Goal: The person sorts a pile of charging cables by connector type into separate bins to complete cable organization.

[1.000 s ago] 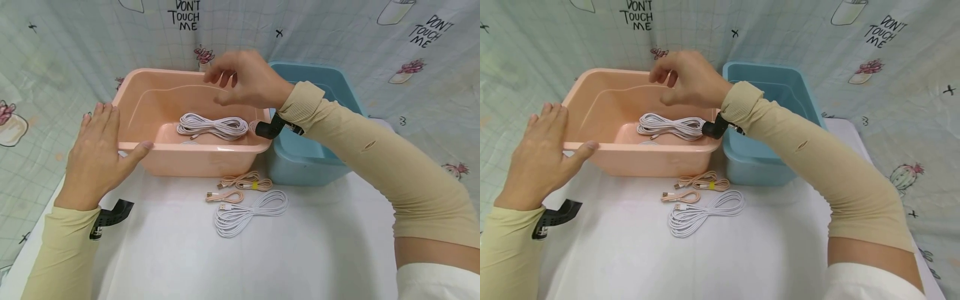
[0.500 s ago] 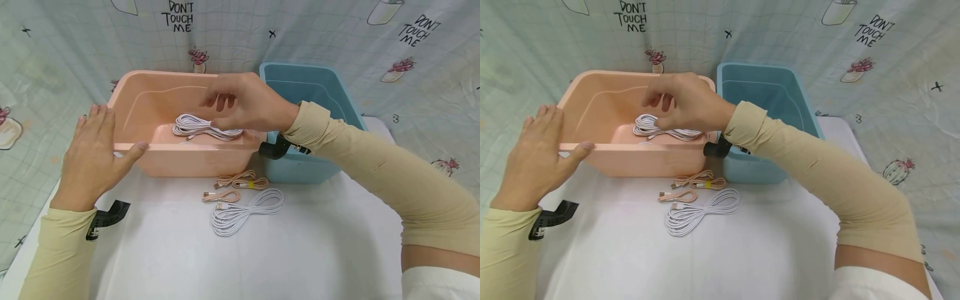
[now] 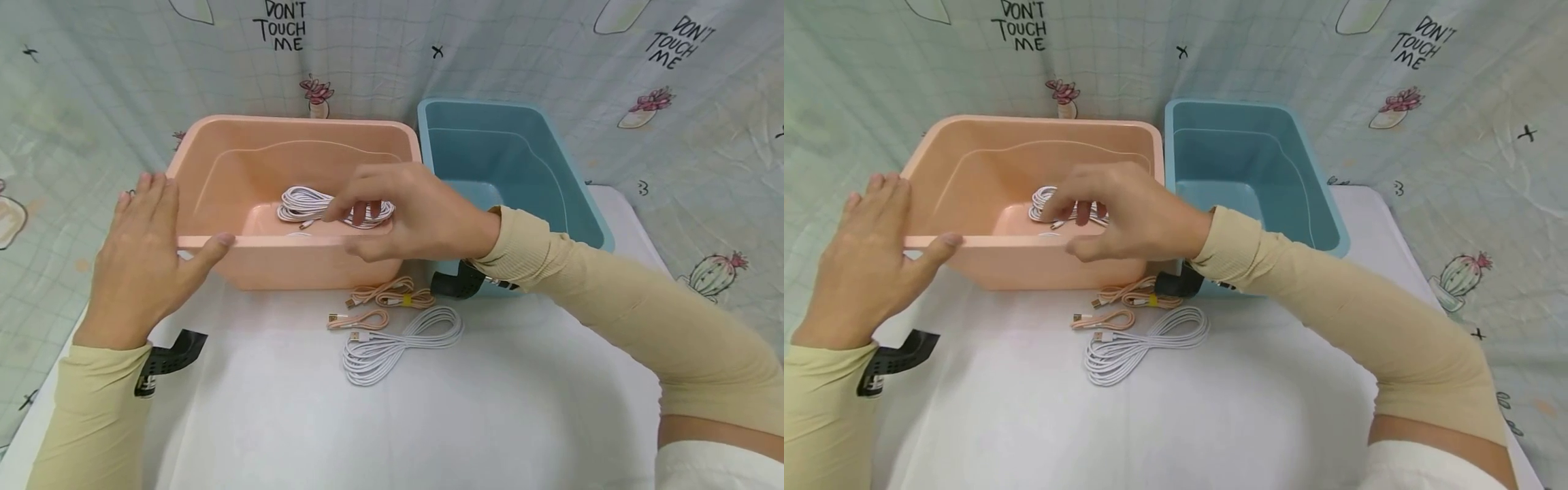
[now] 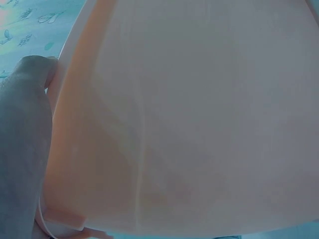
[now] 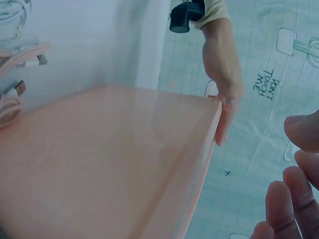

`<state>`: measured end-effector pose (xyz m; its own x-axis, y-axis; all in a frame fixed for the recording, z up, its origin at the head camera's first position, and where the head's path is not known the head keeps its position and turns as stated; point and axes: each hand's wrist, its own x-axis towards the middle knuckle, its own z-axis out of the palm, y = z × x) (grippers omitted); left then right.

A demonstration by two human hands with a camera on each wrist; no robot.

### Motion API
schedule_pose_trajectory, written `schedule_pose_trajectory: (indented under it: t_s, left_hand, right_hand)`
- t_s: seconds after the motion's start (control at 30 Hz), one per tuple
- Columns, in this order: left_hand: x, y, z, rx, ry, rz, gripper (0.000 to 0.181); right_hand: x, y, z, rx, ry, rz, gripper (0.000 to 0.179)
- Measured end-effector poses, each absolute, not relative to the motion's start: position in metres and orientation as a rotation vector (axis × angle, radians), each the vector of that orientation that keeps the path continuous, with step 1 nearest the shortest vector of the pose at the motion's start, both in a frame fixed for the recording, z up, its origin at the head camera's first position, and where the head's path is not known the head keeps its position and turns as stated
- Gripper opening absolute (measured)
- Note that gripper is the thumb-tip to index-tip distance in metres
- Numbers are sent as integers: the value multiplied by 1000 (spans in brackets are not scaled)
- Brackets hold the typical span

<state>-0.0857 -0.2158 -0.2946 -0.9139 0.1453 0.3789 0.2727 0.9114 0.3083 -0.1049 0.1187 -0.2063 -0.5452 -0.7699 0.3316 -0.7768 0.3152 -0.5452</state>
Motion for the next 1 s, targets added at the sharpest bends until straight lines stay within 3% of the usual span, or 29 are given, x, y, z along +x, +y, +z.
schedule_pose_trajectory:
  t_s: [1.0]
  left_hand:
    - [-86,-215,-296,-300,-2726,-528,91]
  right_hand:
    - [-56,147,-276,1653,-2470,1235,28]
